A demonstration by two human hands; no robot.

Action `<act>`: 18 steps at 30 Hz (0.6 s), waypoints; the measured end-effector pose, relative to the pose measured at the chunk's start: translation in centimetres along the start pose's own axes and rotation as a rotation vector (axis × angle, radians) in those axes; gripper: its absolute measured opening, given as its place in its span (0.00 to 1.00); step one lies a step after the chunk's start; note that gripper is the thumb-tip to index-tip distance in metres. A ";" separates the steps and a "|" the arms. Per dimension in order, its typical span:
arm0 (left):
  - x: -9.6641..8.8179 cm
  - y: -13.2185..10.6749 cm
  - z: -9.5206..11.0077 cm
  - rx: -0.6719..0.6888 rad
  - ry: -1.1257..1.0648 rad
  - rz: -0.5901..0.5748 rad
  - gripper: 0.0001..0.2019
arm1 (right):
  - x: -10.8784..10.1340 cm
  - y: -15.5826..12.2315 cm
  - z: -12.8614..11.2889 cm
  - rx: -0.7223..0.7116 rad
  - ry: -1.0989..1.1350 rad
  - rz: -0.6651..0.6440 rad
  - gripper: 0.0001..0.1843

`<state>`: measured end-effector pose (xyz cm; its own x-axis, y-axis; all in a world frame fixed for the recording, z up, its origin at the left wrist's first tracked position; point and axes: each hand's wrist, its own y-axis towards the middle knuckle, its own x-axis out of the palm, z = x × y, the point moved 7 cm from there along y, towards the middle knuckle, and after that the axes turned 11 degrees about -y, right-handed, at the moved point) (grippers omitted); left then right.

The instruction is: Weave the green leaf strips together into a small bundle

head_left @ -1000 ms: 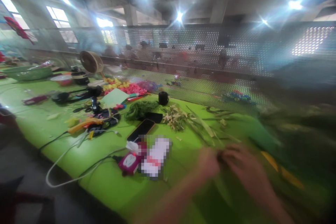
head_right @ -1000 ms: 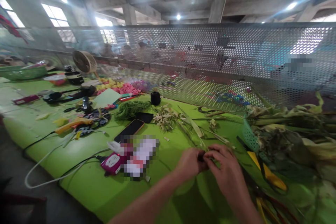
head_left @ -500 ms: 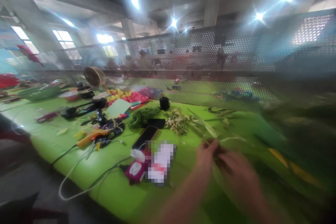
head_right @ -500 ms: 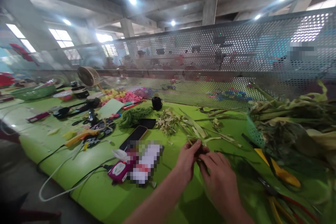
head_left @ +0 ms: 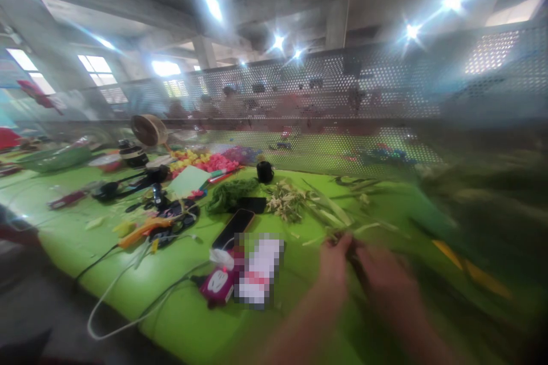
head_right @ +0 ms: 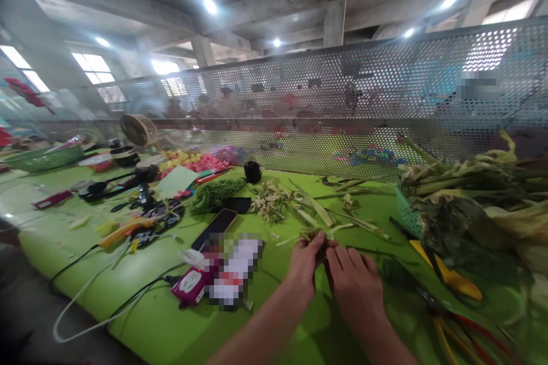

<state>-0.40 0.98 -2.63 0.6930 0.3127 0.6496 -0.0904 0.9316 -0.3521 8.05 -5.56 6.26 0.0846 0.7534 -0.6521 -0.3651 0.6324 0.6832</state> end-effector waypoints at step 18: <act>0.2 1.0 4.6 0.330 0.162 -0.102 0.17 | 2.5 -1.0 -1.6 -0.037 0.246 -0.307 0.10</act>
<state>-3.66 2.85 0.27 0.8120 0.2065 0.5459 -0.2221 0.9743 -0.0383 7.11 -4.60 3.42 -0.0280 0.4619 -0.8865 -0.3906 0.8113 0.4351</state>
